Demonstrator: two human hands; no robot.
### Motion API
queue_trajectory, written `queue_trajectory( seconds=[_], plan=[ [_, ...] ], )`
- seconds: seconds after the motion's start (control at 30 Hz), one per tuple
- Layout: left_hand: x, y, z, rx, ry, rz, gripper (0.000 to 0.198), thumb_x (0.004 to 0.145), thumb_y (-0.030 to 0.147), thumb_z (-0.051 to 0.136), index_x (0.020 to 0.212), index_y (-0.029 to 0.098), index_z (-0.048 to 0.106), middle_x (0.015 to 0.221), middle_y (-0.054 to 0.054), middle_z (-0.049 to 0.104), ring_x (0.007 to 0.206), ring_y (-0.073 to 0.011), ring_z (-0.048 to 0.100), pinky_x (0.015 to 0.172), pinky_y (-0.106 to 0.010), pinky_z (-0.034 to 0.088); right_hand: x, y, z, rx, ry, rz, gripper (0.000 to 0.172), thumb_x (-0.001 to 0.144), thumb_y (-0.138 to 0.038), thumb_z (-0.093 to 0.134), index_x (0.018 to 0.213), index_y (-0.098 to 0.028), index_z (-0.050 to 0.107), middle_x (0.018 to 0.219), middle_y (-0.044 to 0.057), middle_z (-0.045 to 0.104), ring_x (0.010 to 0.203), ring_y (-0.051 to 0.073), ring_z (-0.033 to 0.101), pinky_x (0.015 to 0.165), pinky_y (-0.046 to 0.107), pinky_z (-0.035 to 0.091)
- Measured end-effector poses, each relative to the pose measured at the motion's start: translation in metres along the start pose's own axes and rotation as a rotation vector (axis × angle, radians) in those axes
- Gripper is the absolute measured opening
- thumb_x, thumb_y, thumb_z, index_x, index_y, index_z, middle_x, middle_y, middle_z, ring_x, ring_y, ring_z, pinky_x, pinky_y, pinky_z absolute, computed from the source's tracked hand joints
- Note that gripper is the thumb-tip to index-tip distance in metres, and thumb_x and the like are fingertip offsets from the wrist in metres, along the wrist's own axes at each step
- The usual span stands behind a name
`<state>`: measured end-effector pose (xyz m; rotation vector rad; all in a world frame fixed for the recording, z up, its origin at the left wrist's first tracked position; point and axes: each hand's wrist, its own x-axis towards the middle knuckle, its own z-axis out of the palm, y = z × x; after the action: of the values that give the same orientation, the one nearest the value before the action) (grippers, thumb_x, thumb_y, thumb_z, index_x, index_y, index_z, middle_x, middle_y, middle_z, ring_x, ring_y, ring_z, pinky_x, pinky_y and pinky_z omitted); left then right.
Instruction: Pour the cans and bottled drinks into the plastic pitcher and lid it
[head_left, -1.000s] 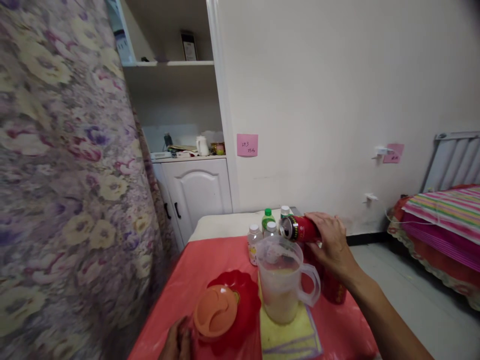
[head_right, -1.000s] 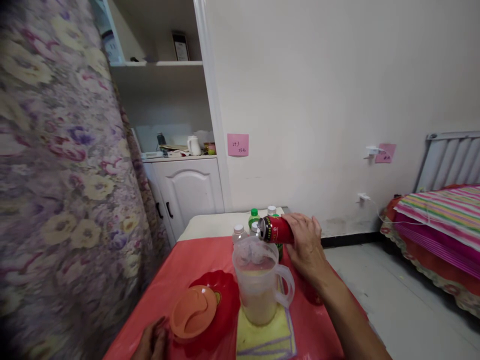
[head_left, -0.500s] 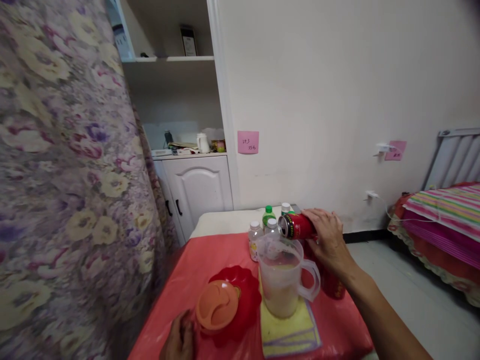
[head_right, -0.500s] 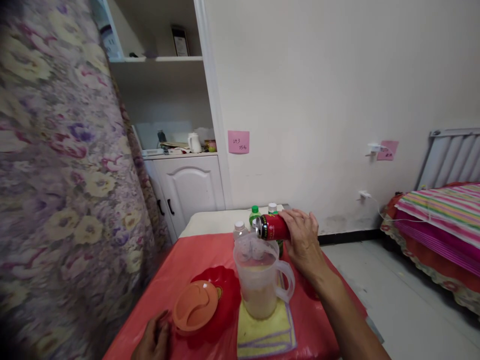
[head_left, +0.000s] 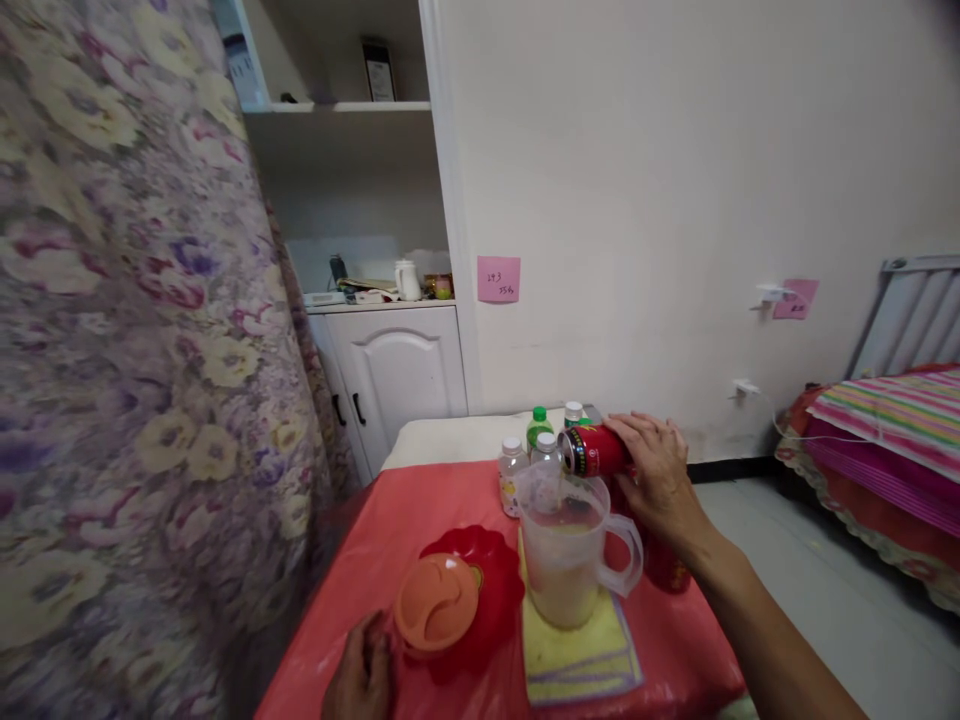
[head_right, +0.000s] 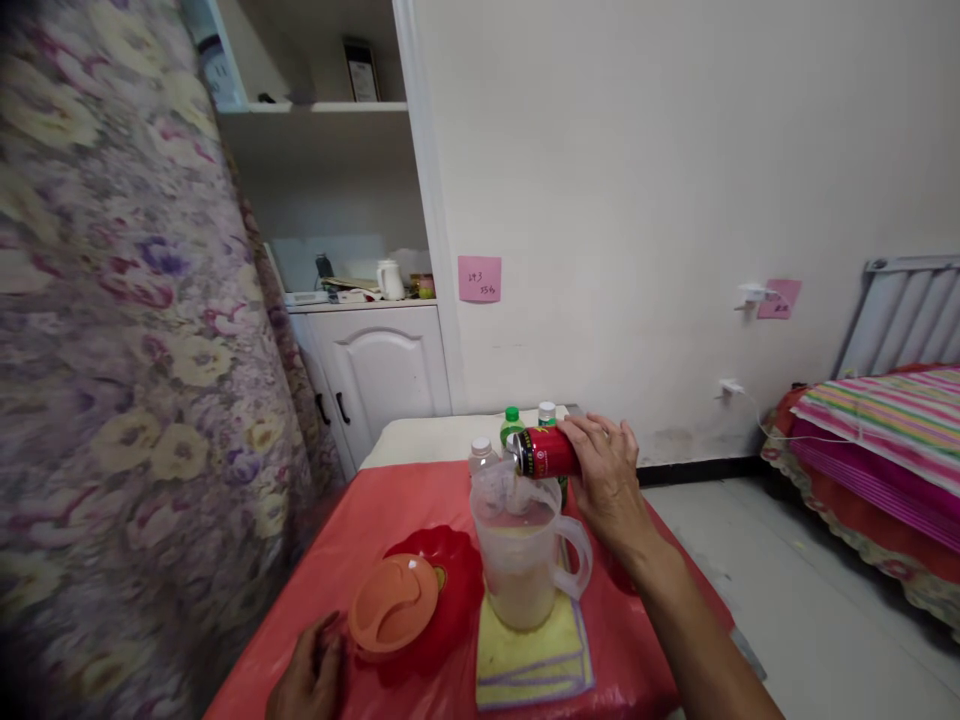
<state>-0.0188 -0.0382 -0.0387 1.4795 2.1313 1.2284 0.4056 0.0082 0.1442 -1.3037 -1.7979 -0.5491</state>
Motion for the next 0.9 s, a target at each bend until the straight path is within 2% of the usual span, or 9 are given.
queue_trajectory(
  seconds=[0.23,0.9],
  plan=[
    [0.0000,0.0015,0.0006,-0.040,0.055,0.019,0.041,0.084,0.051,0.046,0.107,0.023,0.066,0.112,-0.012,0.080,0.101,-0.0290,0.075,0.084,-0.037,0.059,-0.0005,-0.0015,-0.0010,0.002,0.003,-0.002,0.066,0.079,-0.004,0.050,0.140,-0.028,0.046,0.138,0.010,0.061,0.132,0.034,0.047,0.116,0.066,0.024],
    [-0.0007,-0.0048,0.0027,0.005,0.022,0.038,0.050,0.088,0.054,0.038,0.115,0.019,0.062,0.121,-0.017,0.076,0.107,-0.0305,0.073,0.090,-0.040,0.057,-0.0005,-0.0041,-0.0083,-0.013,0.008,-0.018,0.058,0.085,-0.007,0.052,0.140,-0.027,0.047,0.139,0.010,0.061,0.132,0.035,0.048,0.115,0.067,0.026]
  ],
)
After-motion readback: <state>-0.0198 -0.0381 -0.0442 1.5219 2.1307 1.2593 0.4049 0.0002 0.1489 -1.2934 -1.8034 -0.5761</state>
